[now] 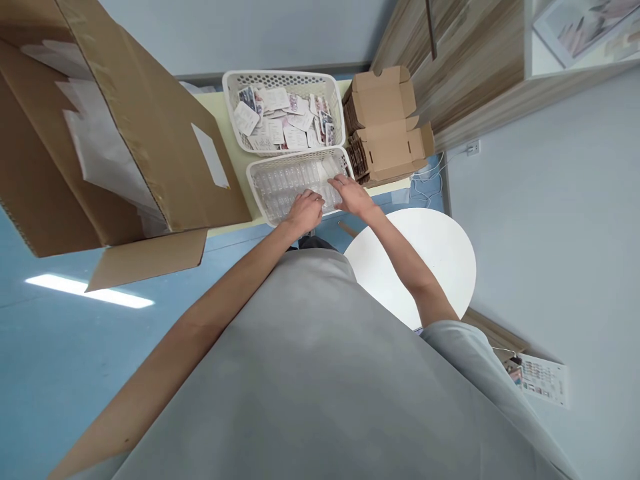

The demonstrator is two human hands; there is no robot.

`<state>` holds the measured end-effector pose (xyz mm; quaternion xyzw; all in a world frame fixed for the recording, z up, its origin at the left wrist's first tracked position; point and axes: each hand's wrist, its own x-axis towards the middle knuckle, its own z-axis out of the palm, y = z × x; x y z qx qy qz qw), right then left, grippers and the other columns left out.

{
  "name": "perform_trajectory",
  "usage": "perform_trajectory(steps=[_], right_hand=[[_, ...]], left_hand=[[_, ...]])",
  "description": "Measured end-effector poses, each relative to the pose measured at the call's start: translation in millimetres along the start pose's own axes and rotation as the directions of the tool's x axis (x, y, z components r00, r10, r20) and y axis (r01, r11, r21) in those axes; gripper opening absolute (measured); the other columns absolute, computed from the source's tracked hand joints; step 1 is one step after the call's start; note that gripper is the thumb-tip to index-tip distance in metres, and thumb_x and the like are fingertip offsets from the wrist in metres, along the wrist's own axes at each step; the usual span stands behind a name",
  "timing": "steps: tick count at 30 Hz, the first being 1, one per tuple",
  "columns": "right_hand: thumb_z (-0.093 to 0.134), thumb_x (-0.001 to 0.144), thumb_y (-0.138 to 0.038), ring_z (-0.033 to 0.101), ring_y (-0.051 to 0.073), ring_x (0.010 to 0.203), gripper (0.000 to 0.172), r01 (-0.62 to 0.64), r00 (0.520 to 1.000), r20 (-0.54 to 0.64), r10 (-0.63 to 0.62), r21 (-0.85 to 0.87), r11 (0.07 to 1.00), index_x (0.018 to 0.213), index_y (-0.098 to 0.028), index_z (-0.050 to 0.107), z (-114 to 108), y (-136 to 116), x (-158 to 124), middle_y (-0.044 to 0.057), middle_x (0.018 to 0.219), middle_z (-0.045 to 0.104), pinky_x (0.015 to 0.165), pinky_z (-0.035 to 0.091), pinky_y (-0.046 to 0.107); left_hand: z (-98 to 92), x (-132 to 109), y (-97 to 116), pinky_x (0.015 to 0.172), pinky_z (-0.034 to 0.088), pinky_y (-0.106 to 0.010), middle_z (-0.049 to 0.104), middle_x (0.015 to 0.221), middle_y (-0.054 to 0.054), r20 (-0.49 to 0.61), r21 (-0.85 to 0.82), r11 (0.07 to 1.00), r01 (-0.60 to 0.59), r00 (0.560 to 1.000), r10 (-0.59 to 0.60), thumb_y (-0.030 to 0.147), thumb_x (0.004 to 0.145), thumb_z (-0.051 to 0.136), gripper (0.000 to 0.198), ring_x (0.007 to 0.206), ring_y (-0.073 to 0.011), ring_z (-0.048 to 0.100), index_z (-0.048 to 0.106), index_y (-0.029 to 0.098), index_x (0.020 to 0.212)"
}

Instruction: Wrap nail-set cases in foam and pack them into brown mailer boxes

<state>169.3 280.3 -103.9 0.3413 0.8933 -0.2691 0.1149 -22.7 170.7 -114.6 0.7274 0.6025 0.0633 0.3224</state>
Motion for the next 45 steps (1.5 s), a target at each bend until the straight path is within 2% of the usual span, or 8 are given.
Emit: perform_trajectory(steps=[7, 16, 21, 25, 33, 38, 41, 45], right_hand=[[0.092, 0.09, -0.023, 0.062, 0.04, 0.145, 0.087, 0.013, 1.0, -0.002, -0.013, 0.037, 0.999, 0.166, -0.012, 0.051, -12.7, -2.1, -6.1, 0.023, 0.162, 0.055, 0.128, 0.048, 0.056], [0.089, 0.086, -0.023, 0.06, 0.04, 0.151, 0.091, -0.022, 0.989, -0.141, 0.053, 0.214, 0.977, 0.169, -0.022, 0.053, -52.2, 4.1, -63.9, 0.017, 0.166, 0.056, 0.127, 0.052, 0.057], [0.085, 0.085, -0.021, 0.059, 0.04, 0.153, 0.09, -0.091, 0.981, -0.14, 0.132, 0.27, 0.959, 0.17, -0.024, 0.054, -49.2, 1.9, -78.1, 0.015, 0.169, 0.056, 0.127, 0.053, 0.056], [0.084, 0.085, -0.02, 0.061, 0.039, 0.151, 0.09, -0.11, 0.974, -0.154, 0.163, 0.307, 0.946, 0.17, -0.025, 0.054, -45.1, 0.0, -79.2, 0.015, 0.169, 0.056, 0.125, 0.055, 0.055], [0.082, 0.087, -0.021, 0.066, 0.038, 0.143, 0.088, -0.133, 0.975, -0.132, 0.177, 0.293, 0.947, 0.17, -0.022, 0.053, -51.3, -1.5, -76.0, 0.016, 0.17, 0.055, 0.121, 0.058, 0.053], [0.083, 0.088, -0.023, 0.065, 0.039, 0.144, 0.089, -0.108, 0.979, -0.133, 0.153, 0.296, 0.949, 0.171, -0.022, 0.052, -52.2, 4.3, -69.3, 0.016, 0.17, 0.055, 0.12, 0.058, 0.055], [0.084, 0.088, -0.026, 0.064, 0.039, 0.145, 0.09, -0.067, 0.983, -0.141, 0.119, 0.328, 0.942, 0.172, -0.023, 0.051, -51.2, 8.0, -62.5, 0.016, 0.168, 0.055, 0.121, 0.057, 0.055], [0.087, 0.088, -0.027, 0.062, 0.04, 0.146, 0.091, -0.045, 0.992, -0.099, 0.079, 0.312, 0.949, 0.172, -0.021, 0.051, -44.9, 8.4, -48.9, 0.018, 0.167, 0.056, 0.122, 0.056, 0.056]], left_hand=[[-2.8, 5.6, 1.0, 0.11, 0.051, -0.06, 0.074, 0.142, -0.024, 0.036, 0.093, 0.994, -0.059, 0.998, 0.056, 0.011, 0.101, 0.048, 0.047, 0.139, -0.042, 0.058, 0.082, 0.013, 0.133], [0.5, 49.6, 4.1, 0.12, 0.047, -0.05, 0.065, 0.161, -0.021, 0.25, 0.183, 0.957, -0.225, 0.952, 0.176, 0.003, 0.098, 0.058, 0.054, 0.148, -0.0366, 0.057, 0.076, 0.016, 0.148], [0.0, 80.0, 13.4, 0.114, 0.05, -0.045, 0.075, 0.144, -0.022, 0.376, 0.297, 0.914, -0.277, 0.914, 0.154, 0.002, 0.099, 0.053, 0.05, 0.146, -0.0365, 0.055, 0.08, 0.011, 0.14], [0.4, 90.0, 11.5, 0.118, 0.048, -0.043, 0.072, 0.149, -0.022, 0.466, 0.357, 0.876, -0.325, 0.875, 0.135, 0.004, 0.094, 0.061, 0.047, 0.149, -0.0361, 0.052, 0.081, 0.011, 0.136], [12.2, 86.9, 3.7, 0.108, 0.057, -0.05, 0.073, 0.147, -0.025, 0.461, 0.301, 0.92, -0.25, 0.883, 0.089, 0.006, 0.088, 0.066, 0.054, 0.137, -0.04, 0.067, 0.08, 0.013, 0.14], [9.7, 85.4, 8.3, 0.102, 0.058, -0.054, 0.071, 0.149, -0.024, 0.401, 0.207, 0.966, -0.153, 0.914, 0.059, 0.011, 0.089, 0.072, 0.032, 0.131, -0.0436, 0.068, 0.088, 0.016, 0.116], [3.3, 72.4, 7.3, 0.102, 0.057, -0.056, 0.069, 0.151, -0.025, 0.354, 0.214, 0.966, -0.143, 0.933, 0.06, 0.015, 0.096, 0.064, 0.032, 0.129, -0.0437, 0.066, 0.087, 0.015, 0.119], [-6.9, 41.4, 6.4, 0.119, 0.046, -0.06, 0.066, 0.153, -0.025, 0.236, 0.19, 0.975, -0.115, 0.969, 0.068, 0.01, 0.099, 0.054, 0.045, 0.144, -0.0439, 0.056, 0.083, 0.013, 0.133]])
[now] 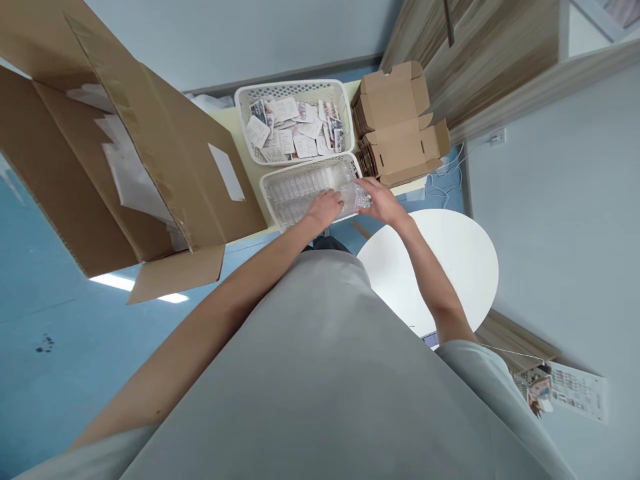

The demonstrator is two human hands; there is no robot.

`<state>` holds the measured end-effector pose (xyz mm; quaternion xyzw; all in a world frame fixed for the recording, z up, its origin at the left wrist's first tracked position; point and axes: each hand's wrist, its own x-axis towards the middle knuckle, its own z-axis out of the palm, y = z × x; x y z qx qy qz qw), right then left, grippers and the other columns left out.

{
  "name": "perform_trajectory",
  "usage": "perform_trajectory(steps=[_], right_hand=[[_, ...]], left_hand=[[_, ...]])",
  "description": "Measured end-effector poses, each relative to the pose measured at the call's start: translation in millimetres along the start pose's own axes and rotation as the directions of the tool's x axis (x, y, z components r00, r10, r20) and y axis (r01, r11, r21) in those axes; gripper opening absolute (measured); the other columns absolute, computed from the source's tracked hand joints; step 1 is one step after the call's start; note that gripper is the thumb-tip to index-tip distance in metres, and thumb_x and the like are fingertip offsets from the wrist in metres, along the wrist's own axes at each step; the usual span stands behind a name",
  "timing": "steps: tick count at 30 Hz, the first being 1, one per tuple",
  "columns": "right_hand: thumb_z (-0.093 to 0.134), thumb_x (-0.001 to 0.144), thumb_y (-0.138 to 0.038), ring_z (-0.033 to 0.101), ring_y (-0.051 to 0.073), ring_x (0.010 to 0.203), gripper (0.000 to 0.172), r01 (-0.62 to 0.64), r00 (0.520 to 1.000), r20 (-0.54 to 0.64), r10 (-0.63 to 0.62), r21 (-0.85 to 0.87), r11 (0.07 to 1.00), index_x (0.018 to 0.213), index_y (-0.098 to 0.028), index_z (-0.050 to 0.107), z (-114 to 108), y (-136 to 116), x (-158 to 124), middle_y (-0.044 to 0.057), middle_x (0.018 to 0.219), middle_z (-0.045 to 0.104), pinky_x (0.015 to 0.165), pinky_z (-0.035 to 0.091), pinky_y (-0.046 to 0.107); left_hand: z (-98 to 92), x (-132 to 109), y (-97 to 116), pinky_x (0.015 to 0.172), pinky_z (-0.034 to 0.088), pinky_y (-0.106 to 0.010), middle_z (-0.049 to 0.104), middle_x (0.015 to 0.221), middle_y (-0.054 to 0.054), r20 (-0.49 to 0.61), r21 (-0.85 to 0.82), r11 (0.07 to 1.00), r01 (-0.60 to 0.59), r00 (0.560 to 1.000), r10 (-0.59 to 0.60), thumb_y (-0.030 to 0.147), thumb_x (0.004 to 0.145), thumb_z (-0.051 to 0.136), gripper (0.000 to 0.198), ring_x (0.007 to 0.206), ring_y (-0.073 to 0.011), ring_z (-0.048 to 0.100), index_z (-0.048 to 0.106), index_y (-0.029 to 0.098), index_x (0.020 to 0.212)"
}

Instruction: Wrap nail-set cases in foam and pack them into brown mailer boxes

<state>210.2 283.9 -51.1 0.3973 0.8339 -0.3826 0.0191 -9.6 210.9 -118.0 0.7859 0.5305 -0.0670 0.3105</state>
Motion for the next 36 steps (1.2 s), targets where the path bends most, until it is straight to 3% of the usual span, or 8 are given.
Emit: perform_trajectory(steps=[5, 12, 15, 20, 25, 29, 32, 36], right_hand=[[0.086, 0.09, -0.02, 0.06, 0.039, 0.151, 0.087, 0.037, 0.996, 0.087, -0.026, -0.129, 0.991, 0.17, -0.016, 0.05, 21.2, -3.9, 19.4, 0.021, 0.169, 0.053, 0.127, 0.051, 0.054], [0.09, 0.092, -0.021, 0.061, 0.039, 0.149, 0.091, 0.018, 0.986, 0.163, 0.031, -0.295, 0.955, 0.172, -0.018, 0.046, 47.8, -7.4, 39.7, 0.02, 0.175, 0.049, 0.125, 0.053, 0.052], [0.091, 0.092, -0.025, 0.052, 0.041, 0.157, 0.092, 0.013, 0.988, 0.152, 0.033, -0.294, 0.956, 0.172, -0.018, 0.047, 49.3, -6.1, 40.8, 0.02, 0.176, 0.049, 0.13, 0.049, 0.055], [0.091, 0.092, -0.029, 0.046, 0.044, 0.158, 0.08, 0.021, 0.994, 0.107, 0.01, -0.285, 0.958, 0.162, -0.011, 0.059, 41.9, -6.9, 35.4, 0.023, 0.168, 0.058, 0.133, 0.043, 0.063], [0.062, 0.108, -0.02, 0.056, 0.039, 0.148, 0.044, -0.107, 0.994, -0.033, 0.102, -0.274, 0.956, 0.15, -0.01, 0.068, 37.1, -10.4, 25.3, 0.022, 0.152, 0.069, 0.126, 0.052, 0.057], [0.049, 0.114, -0.024, 0.06, 0.036, 0.147, 0.047, -0.23, 0.969, -0.14, 0.203, -0.212, 0.95, 0.158, -0.013, 0.062, 44.3, -11.3, 28.5, 0.021, 0.158, 0.066, 0.124, 0.053, 0.054], [0.046, 0.116, -0.026, 0.055, 0.033, 0.155, 0.051, -0.261, 0.956, -0.193, 0.223, -0.207, 0.943, 0.164, -0.014, 0.056, 53.5, -14.4, 42.0, 0.02, 0.169, 0.057, 0.131, 0.048, 0.051], [0.048, 0.114, -0.026, 0.058, 0.036, 0.152, 0.05, -0.347, 0.922, -0.256, 0.292, -0.205, 0.915, 0.162, -0.012, 0.057, 63.1, -25.6, 63.8, 0.024, 0.162, 0.061, 0.128, 0.051, 0.056]], left_hand=[[-1.6, -31.0, 4.2, 0.121, 0.042, -0.06, 0.059, 0.167, -0.021, -0.078, 0.035, 0.999, 0.019, 0.997, -0.016, 0.005, 0.098, 0.045, 0.06, 0.15, -0.041, 0.049, 0.072, 0.013, 0.151], [4.0, -40.0, 3.5, 0.121, 0.043, -0.059, 0.055, 0.172, -0.019, -0.17, -0.057, 0.996, 0.067, 0.983, -0.075, 0.019, 0.105, 0.05, 0.053, 0.149, -0.0418, 0.049, 0.069, 0.016, 0.155], [5.8, -43.3, 3.8, 0.121, 0.043, -0.063, 0.052, 0.174, -0.021, -0.19, -0.085, 0.994, 0.074, 0.978, -0.089, 0.019, 0.103, 0.051, 0.06, 0.151, -0.0435, 0.05, 0.064, 0.016, 0.162], [8.3, -45.0, 5.8, 0.125, 0.042, -0.063, 0.045, 0.18, -0.022, -0.231, -0.117, 0.991, 0.059, 0.969, -0.085, 0.017, 0.101, 0.052, 0.073, 0.159, -0.0432, 0.045, 0.047, 0.015, 0.174], [10.5, -42.1, 7.7, 0.131, 0.038, -0.061, 0.047, 0.18, -0.019, -0.156, -0.111, 0.993, 0.033, 0.987, -0.05, 0.011, 0.102, 0.044, 0.06, 0.166, -0.0403, 0.04, 0.065, 0.015, 0.159], [8.6, -40.9, 9.1, 0.133, 0.037, -0.063, 0.045, 0.18, -0.022, -0.165, -0.136, 0.99, 0.038, 0.984, -0.06, 0.014, 0.102, 0.048, 0.062, 0.168, -0.0418, 0.039, 0.061, 0.012, 0.162], [6.4, -38.1, 7.0, 0.135, 0.034, -0.063, 0.042, 0.182, -0.022, -0.242, -0.154, 0.986, 0.071, 0.964, -0.107, 0.024, 0.105, 0.051, 0.067, 0.171, -0.0412, 0.036, 0.05, 0.015, 0.172], [3.8, -30.8, -2.2, 0.138, 0.029, -0.063, 0.039, 0.184, -0.02, -0.299, -0.17, 0.977, 0.127, 0.938, -0.174, 0.035, 0.108, 0.052, 0.072, 0.174, -0.0393, 0.031, 0.04, 0.019, 0.177]])
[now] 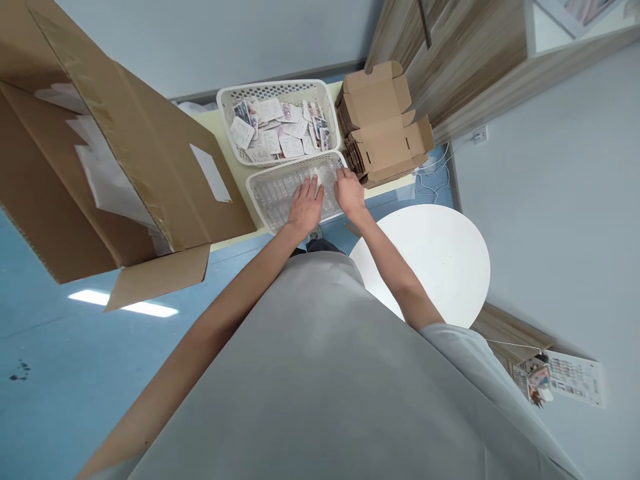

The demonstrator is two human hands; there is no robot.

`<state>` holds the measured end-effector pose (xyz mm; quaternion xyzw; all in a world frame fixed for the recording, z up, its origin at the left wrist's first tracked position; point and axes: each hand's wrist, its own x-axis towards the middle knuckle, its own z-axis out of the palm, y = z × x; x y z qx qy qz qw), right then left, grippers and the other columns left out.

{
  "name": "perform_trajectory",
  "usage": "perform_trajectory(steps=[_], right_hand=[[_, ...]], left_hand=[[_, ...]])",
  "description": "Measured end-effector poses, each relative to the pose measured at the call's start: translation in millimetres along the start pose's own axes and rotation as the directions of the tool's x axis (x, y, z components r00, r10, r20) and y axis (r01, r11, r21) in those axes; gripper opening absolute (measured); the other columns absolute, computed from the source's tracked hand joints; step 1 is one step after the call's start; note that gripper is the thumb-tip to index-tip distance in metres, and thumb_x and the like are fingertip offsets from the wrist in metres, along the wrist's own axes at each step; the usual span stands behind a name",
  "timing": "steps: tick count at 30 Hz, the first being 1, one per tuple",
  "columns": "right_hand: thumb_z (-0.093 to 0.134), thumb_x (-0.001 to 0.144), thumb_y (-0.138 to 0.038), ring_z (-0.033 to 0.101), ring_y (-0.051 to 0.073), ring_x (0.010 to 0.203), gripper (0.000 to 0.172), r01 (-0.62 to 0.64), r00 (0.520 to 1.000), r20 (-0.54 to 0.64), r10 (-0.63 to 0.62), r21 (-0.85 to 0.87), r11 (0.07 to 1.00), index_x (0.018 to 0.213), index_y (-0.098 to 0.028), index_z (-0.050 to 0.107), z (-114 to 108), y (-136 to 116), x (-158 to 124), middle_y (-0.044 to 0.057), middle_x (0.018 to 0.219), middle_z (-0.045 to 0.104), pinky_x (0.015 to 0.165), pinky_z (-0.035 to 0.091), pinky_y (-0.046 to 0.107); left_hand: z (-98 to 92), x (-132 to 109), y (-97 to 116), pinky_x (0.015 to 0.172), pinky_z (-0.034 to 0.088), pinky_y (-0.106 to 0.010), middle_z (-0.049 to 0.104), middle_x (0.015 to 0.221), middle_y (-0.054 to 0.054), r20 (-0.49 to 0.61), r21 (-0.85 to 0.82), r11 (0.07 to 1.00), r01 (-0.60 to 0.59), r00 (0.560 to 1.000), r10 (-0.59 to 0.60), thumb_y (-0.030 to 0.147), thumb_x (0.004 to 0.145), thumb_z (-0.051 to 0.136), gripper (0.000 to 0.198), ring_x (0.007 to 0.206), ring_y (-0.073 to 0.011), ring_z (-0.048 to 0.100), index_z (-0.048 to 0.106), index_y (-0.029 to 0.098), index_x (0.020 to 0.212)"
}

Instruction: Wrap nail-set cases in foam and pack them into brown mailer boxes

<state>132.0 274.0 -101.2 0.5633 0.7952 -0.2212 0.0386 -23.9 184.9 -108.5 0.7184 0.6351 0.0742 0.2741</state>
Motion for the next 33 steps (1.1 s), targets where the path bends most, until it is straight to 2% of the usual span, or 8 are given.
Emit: perform_trajectory(steps=[6, 9, 15, 19, 22, 26, 30, 33], right_hand=[[0.037, 0.115, -0.016, 0.069, 0.038, 0.141, 0.047, -0.145, 0.989, -0.021, 0.144, -0.054, 0.988, 0.152, -0.004, 0.062, 7.4, -25.9, 10.2, 0.032, 0.156, 0.062, 0.113, 0.062, 0.051], [0.038, 0.117, -0.021, 0.075, 0.038, 0.132, 0.045, -0.204, 0.979, 0.008, 0.204, -0.04, 0.978, 0.15, -0.004, 0.064, 11.3, -29.5, 16.1, 0.034, 0.149, 0.068, 0.109, 0.064, 0.05], [0.053, 0.114, -0.027, 0.078, 0.037, 0.13, 0.037, -0.203, 0.977, 0.065, 0.203, -0.004, 0.979, 0.138, -0.005, 0.071, 5.7, -22.9, 28.5, 0.027, 0.135, 0.079, 0.111, 0.063, 0.052], [0.061, 0.114, -0.032, 0.077, 0.037, 0.133, 0.04, -0.206, 0.969, 0.137, 0.207, -0.021, 0.978, 0.144, -0.006, 0.066, -2.9, -21.4, 26.1, 0.027, 0.137, 0.079, 0.112, 0.061, 0.048], [0.055, 0.117, -0.031, 0.076, 0.036, 0.134, 0.042, -0.211, 0.967, 0.138, 0.214, -0.04, 0.977, 0.149, -0.005, 0.062, -6.3, -23.6, 20.0, 0.027, 0.138, 0.079, 0.113, 0.06, 0.046], [0.037, 0.122, -0.027, 0.074, 0.036, 0.134, 0.044, -0.199, 0.971, 0.127, 0.202, -0.036, 0.979, 0.15, -0.008, 0.064, -7.7, -26.9, 14.1, 0.027, 0.148, 0.072, 0.114, 0.057, 0.046], [0.031, 0.123, -0.034, 0.073, 0.036, 0.133, 0.05, -0.175, 0.973, 0.151, 0.177, -0.028, 0.984, 0.151, -0.011, 0.066, -5.4, -27.4, 12.4, 0.028, 0.157, 0.064, 0.114, 0.056, 0.048], [0.028, 0.123, -0.033, 0.075, 0.037, 0.129, 0.053, -0.171, 0.975, 0.137, 0.174, -0.032, 0.985, 0.149, -0.01, 0.067, -1.7, -26.3, 11.7, 0.029, 0.158, 0.062, 0.111, 0.057, 0.049]], left_hand=[[-3.5, 5.5, -7.9, 0.14, 0.024, -0.064, 0.028, 0.188, -0.025, 0.119, 0.029, 0.999, 0.039, 0.992, -0.042, 0.023, 0.104, 0.05, 0.067, 0.175, -0.0432, 0.027, 0.05, 0.007, 0.169], [-2.8, 2.6, -9.2, 0.139, 0.027, -0.064, 0.029, 0.187, -0.024, 0.111, 0.03, 0.999, 0.031, 0.993, -0.034, 0.023, 0.104, 0.051, 0.067, 0.175, -0.0425, 0.028, 0.051, 0.01, 0.169], [0.2, 2.3, -15.0, 0.136, 0.031, -0.068, 0.032, 0.187, -0.023, 0.107, 0.009, 1.0, 0.0, 0.994, -0.001, 0.026, 0.103, 0.057, 0.075, 0.174, -0.0441, 0.029, 0.044, 0.015, 0.176], [-0.6, 7.1, -19.7, 0.139, 0.03, -0.065, 0.027, 0.189, -0.021, 0.145, -0.022, 0.999, -0.041, 0.988, 0.043, 0.024, 0.101, 0.057, 0.079, 0.176, -0.043, 0.026, 0.04, 0.014, 0.178], [-0.7, 9.8, -23.1, 0.142, 0.02, -0.065, 0.024, 0.19, -0.019, 0.139, -0.05, 0.998, -0.029, 0.99, 0.035, 0.029, 0.105, 0.055, 0.079, 0.178, -0.0413, 0.019, 0.035, 0.016, 0.181], [-2.3, 10.6, -24.3, 0.142, 0.005, -0.072, 0.013, 0.193, -0.016, 0.165, -0.051, 0.997, 0.063, 0.985, -0.054, 0.04, 0.112, 0.047, 0.078, 0.179, -0.0445, 0.004, 0.028, 0.017, 0.184], [-6.9, 10.7, -19.5, 0.143, 0.0, -0.07, 0.011, 0.194, -0.014, 0.207, -0.068, 0.996, 0.049, 0.978, -0.034, 0.049, 0.115, 0.044, 0.079, 0.18, -0.0437, 0.001, 0.026, 0.016, 0.184], [-9.2, 6.9, -14.6, 0.141, -0.005, -0.071, 0.009, 0.194, -0.015, 0.152, -0.042, 0.994, 0.1, 0.984, -0.092, 0.046, 0.115, 0.044, 0.077, 0.179, -0.0451, -0.003, 0.029, 0.013, 0.183]])
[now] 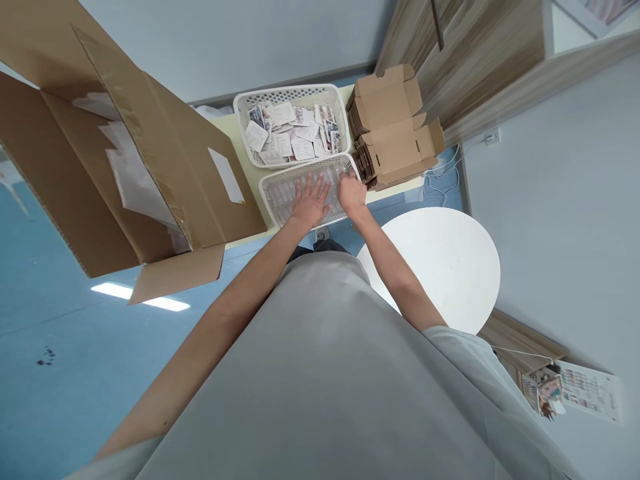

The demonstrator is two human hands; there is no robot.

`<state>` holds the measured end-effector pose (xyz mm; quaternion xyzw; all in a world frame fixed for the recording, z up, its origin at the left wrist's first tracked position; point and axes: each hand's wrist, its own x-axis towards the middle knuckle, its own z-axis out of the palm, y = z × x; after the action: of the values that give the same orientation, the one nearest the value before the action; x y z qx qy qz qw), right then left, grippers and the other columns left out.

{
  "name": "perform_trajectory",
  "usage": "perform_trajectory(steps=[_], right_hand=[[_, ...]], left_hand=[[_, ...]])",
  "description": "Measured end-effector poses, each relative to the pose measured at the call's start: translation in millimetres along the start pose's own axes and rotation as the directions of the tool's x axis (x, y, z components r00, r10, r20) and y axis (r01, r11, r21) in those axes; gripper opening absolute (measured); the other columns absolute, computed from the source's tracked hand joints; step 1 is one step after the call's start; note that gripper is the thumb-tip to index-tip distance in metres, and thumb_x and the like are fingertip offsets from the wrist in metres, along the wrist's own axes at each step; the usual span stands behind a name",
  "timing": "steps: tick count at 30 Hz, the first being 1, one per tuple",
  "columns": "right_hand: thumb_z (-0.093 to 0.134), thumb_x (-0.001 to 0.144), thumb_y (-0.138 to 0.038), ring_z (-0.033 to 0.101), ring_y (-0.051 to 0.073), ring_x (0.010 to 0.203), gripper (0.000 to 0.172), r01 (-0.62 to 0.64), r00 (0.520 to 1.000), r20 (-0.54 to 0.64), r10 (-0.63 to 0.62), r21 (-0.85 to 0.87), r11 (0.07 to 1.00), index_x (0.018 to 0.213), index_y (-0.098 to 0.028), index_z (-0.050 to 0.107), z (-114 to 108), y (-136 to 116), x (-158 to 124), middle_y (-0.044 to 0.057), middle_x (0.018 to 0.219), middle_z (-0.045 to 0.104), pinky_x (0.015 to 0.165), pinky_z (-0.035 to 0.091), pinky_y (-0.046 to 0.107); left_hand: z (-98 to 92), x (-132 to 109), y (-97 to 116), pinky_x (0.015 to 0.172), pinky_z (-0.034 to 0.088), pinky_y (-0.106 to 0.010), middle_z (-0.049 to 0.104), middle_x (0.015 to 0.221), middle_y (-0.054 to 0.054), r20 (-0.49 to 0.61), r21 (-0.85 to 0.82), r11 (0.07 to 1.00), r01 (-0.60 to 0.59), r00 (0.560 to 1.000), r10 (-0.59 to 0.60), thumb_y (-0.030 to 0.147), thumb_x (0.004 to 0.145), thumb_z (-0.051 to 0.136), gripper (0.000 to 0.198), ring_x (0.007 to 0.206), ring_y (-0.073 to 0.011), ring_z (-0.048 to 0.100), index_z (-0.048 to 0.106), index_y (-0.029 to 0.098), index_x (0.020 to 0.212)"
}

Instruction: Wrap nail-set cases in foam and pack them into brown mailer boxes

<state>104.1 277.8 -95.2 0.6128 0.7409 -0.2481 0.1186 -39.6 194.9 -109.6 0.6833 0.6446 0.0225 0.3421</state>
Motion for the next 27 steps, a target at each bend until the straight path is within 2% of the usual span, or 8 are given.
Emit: perform_trajectory(steps=[3, 5, 9, 13, 18, 22, 25, 27], right_hand=[[0.022, 0.12, -0.024, 0.076, 0.038, 0.126, 0.056, -0.019, 0.999, -0.028, 0.019, 0.015, 1.0, 0.149, -0.007, 0.066, 3.7, 1.0, 0.7, 0.03, 0.157, 0.062, 0.109, 0.059, 0.053], [0.021, 0.119, -0.023, 0.076, 0.039, 0.124, 0.056, -0.024, 0.999, -0.038, 0.025, 0.031, 0.999, 0.147, -0.006, 0.067, 5.5, 1.3, 1.4, 0.031, 0.155, 0.063, 0.108, 0.059, 0.055], [0.024, 0.121, -0.033, 0.077, 0.04, 0.122, 0.056, -0.01, 0.998, -0.067, 0.014, 0.051, 0.999, 0.144, -0.007, 0.068, 8.7, 1.9, 1.8, 0.031, 0.151, 0.064, 0.106, 0.06, 0.057], [0.028, 0.121, -0.044, 0.077, 0.041, 0.122, 0.058, 0.007, 0.997, -0.083, -0.002, 0.052, 0.999, 0.153, -0.011, 0.063, 11.8, 3.3, 0.3, 0.03, 0.16, 0.058, 0.106, 0.06, 0.057], [0.025, 0.12, -0.035, 0.075, 0.041, 0.126, 0.058, 0.118, 0.992, -0.044, -0.116, 0.043, 0.992, 0.159, -0.011, 0.061, 13.6, 0.5, -5.7, 0.027, 0.166, 0.055, 0.109, 0.059, 0.06], [0.037, 0.12, -0.035, 0.057, 0.04, 0.153, 0.055, 0.26, 0.962, -0.083, -0.259, 0.012, 0.965, 0.165, -0.011, 0.057, 16.3, -5.6, -20.3, 0.024, 0.172, 0.052, 0.125, 0.05, 0.056], [0.057, 0.116, -0.038, 0.033, 0.039, 0.172, 0.065, 0.401, 0.916, -0.012, -0.401, -0.026, 0.916, 0.174, -0.011, 0.047, 21.4, -3.8, -32.5, 0.022, 0.185, 0.037, 0.138, 0.034, 0.054], [0.063, 0.113, -0.035, 0.024, 0.04, 0.176, 0.071, 0.414, 0.91, 0.045, -0.413, -0.025, 0.91, 0.177, -0.011, 0.043, 25.0, 1.0, -37.2, 0.02, 0.189, 0.027, 0.141, 0.028, 0.056]], left_hand=[[2.4, -7.9, 0.7, 0.137, -0.005, -0.079, 0.003, 0.194, -0.016, -0.066, -0.005, 0.986, 0.165, 0.984, -0.165, 0.049, 0.114, 0.046, 0.08, 0.178, -0.0502, -0.009, 0.027, 0.014, 0.184], [5.3, -12.2, -1.0, 0.135, -0.003, -0.084, 0.003, 0.194, -0.018, -0.048, -0.032, 0.971, 0.235, 0.97, -0.237, 0.056, 0.112, 0.049, 0.085, 0.177, -0.0534, -0.009, 0.028, 0.016, 0.184], [10.0, -14.2, -4.7, 0.135, -0.004, -0.082, 0.002, 0.194, -0.019, -0.016, -0.071, 0.973, 0.22, 0.975, -0.221, 0.061, 0.11, 0.051, 0.088, 0.177, -0.0535, -0.007, 0.03, 0.016, 0.183], [13.6, -16.2, -4.2, 0.136, -0.005, -0.081, 0.003, 0.193, -0.02, -0.085, -0.132, 0.963, 0.233, 0.966, -0.245, 0.065, 0.109, 0.051, 0.093, 0.177, -0.0526, -0.007, 0.025, 0.015, 0.184], [19.2, -21.8, -4.7, 0.132, -0.002, -0.087, 0.004, 0.192, -0.025, -0.097, -0.203, 0.917, 0.343, 0.925, -0.368, 0.073, 0.106, 0.053, 0.103, 0.176, -0.057, -0.006, 0.024, 0.013, 0.184], [21.5, -29.3, -11.8, 0.136, -0.002, -0.082, 0.003, 0.192, -0.025, -0.138, -0.256, 0.912, 0.32, 0.922, -0.362, 0.077, 0.106, 0.051, 0.105, 0.177, -0.0542, -0.008, 0.023, 0.012, 0.183], [23.9, -36.7, -18.1, 0.137, 0.001, -0.08, 0.001, 0.191, -0.029, -0.142, -0.272, 0.891, 0.364, 0.9, -0.412, 0.075, 0.105, 0.054, 0.11, 0.176, -0.0541, -0.01, 0.019, 0.005, 0.183], [26.0, -40.2, -21.4, 0.138, 0.002, -0.079, 0.001, 0.19, -0.031, -0.129, -0.278, 0.89, 0.362, 0.904, -0.408, 0.073, 0.104, 0.058, 0.112, 0.176, -0.0538, -0.011, 0.02, 0.002, 0.182]])
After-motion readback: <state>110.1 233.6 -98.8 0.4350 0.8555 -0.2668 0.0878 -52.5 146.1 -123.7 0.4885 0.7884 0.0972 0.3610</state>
